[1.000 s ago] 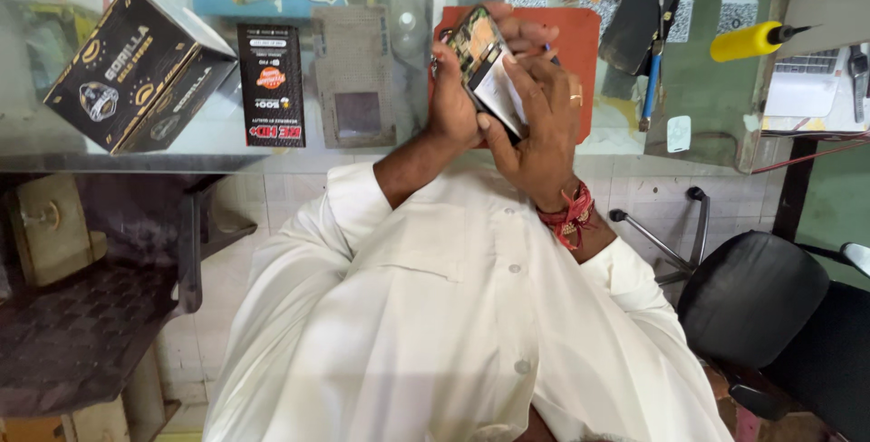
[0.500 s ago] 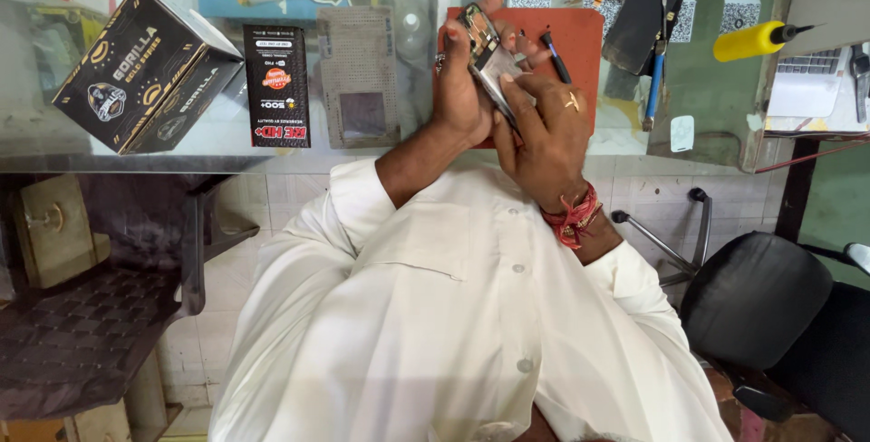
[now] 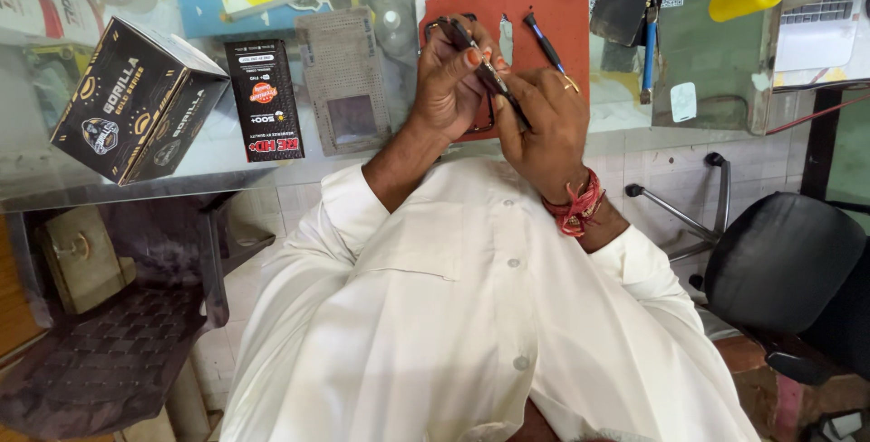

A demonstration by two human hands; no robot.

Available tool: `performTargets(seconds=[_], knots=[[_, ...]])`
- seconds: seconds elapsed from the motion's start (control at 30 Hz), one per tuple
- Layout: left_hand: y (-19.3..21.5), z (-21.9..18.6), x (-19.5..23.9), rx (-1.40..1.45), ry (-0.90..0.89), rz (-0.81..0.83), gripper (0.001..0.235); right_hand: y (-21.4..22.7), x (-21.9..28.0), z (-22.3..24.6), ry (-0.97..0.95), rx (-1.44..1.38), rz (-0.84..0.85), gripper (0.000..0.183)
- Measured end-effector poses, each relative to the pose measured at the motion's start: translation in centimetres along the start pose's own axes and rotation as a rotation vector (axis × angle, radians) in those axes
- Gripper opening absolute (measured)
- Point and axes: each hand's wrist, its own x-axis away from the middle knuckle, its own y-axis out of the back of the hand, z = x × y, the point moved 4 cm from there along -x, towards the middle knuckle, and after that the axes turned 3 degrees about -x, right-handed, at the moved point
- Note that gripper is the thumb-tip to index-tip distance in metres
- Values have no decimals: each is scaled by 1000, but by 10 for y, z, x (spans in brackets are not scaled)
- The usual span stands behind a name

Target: The person uses a pen-like tool to scrape and clean the back of a disassembled smartphone. They then open a screen protector box, remove a protector, and apply it to the phone's back. Finally, they connect a multimeter probe to the phone's battery connector.

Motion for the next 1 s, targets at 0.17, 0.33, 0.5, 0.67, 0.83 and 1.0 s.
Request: performTargets(seconds=[0.17, 0.33, 0.5, 0.67, 0.83, 1.0], knots=[[-4, 0, 1, -29, 44, -14, 32, 2, 2, -23, -234, -368, 46, 11], [-5, -2, 1, -146, 74, -35, 27, -4, 5, -52, -572, -697, 114, 1], [-2, -2, 1, -225, 66, -66, 27, -3, 3, -56, -561, -676, 158, 3], [-1, 0, 1, -224, 60, -86, 30, -2, -2, -57, -572, -649, 174, 3], [0, 2, 1, -224, 61, -100, 35, -2, -2, -58, -566, -680, 163, 4], [1, 4, 2, -216, 64, -116, 39, -1, -1, -59, -559, -671, 170, 4]])
